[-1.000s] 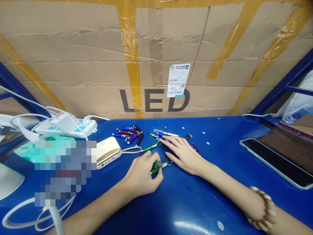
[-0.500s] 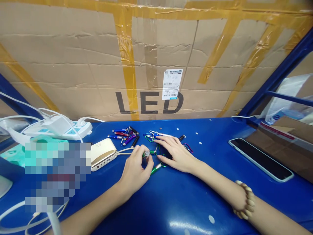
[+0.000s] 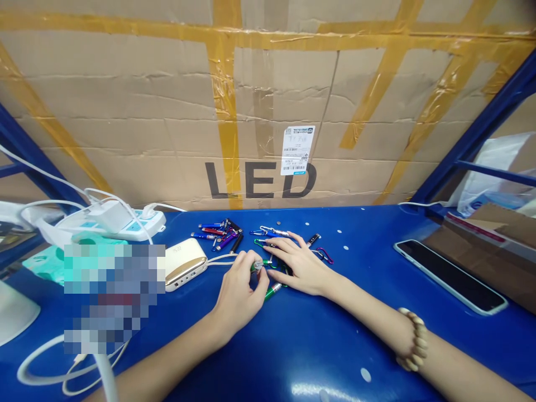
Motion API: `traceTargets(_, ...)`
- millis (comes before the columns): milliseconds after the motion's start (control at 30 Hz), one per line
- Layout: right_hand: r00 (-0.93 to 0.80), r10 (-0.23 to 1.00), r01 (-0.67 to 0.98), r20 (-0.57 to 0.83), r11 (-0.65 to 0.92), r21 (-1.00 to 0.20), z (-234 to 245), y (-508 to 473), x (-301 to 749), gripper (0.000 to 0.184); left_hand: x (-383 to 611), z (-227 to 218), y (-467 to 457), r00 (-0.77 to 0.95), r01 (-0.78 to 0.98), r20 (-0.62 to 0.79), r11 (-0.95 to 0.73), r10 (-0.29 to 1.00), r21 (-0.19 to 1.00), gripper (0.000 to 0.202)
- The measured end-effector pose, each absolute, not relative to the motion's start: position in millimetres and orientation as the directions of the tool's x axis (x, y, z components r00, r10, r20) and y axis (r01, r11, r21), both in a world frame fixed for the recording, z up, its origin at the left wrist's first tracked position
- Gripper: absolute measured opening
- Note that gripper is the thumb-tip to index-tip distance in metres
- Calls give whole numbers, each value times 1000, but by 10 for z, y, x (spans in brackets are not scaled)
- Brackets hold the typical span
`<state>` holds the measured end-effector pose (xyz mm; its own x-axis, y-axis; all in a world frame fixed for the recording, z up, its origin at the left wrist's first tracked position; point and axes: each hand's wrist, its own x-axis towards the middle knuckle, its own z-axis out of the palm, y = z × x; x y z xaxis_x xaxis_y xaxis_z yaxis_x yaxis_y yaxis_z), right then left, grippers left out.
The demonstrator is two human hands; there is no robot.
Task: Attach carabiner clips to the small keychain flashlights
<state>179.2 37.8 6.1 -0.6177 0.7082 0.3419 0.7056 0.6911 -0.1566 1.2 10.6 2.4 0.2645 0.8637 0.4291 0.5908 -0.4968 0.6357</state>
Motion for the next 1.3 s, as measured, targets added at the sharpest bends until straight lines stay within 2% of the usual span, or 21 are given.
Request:
traceTargets(300,-485,779,807,399,573,-138,75,406,1887,20,-37,45,143,223,620,423,-463,878,633,11)
traceTargets(500,-498,778,814,383,571,-102,53,452,1940,21,-28,32,144,238,621,409,-462,881,633,11)
traceTargets(867,-491,799,815,347,562,-141,78,442,1982,10,-25,18,161,236,602,379,-440,895,666,11)
traceTargets(1133,-425,796,778,432,565,-274,139,405,1955,7,-23,44,170,235,579,307,-386,922,718,12)
traceTargets(1300,-449,764,697,463,624,-353,140,383,1937,8,-27,27,180,240,587,339,-414,910,696,10)
